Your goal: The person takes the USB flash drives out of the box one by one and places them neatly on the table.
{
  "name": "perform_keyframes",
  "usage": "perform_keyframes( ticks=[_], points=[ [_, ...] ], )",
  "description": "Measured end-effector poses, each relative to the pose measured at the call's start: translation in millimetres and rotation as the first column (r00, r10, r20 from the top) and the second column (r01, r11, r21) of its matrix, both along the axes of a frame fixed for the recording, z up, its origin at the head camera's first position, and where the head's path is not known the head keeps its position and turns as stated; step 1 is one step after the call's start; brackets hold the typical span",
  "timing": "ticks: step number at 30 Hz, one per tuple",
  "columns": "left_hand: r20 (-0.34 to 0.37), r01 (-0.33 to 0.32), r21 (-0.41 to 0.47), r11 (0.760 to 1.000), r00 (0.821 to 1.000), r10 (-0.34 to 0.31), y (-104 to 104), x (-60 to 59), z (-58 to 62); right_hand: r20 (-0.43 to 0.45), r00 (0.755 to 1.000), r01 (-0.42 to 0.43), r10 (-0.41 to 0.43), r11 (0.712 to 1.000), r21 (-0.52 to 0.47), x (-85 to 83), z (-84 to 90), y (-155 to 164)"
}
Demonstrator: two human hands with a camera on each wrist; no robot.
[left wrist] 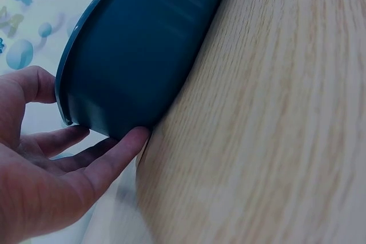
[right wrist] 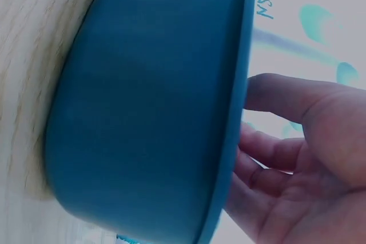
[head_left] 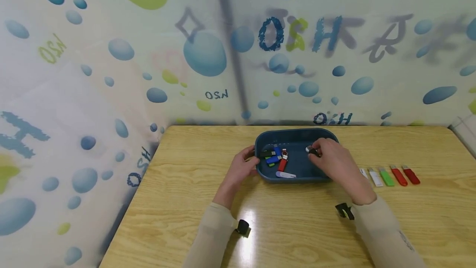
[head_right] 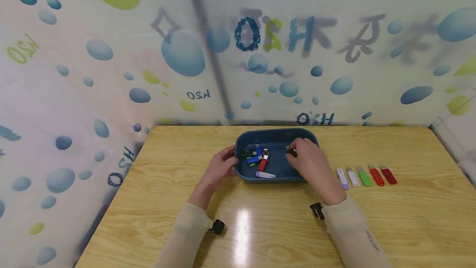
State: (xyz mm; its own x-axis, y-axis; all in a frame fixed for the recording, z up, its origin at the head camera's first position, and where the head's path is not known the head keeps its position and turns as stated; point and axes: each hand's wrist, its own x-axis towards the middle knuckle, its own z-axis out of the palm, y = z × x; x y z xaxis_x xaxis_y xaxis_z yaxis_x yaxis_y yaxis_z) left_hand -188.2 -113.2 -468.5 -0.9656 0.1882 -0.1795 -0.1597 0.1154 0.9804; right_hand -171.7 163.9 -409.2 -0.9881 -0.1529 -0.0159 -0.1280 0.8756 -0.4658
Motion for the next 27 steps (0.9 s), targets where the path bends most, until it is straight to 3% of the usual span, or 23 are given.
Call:
perform_keyframes(
  ticks=[13,27],
  points=[
    [-0.001,-0.002,0.004,1.000,1.000,0.002,1,1.1,1.8,0.007,1.000,0.025,-0.024,0.998,-0.064,12.2,6.1,24],
    [-0.001,0.009,0.008,1.000,1.000,-0.009,1,2.0,4.1,-0.082,0.996,0.035,-0.042,0.997,-0.073,14.1,11.2,46]
  ],
)
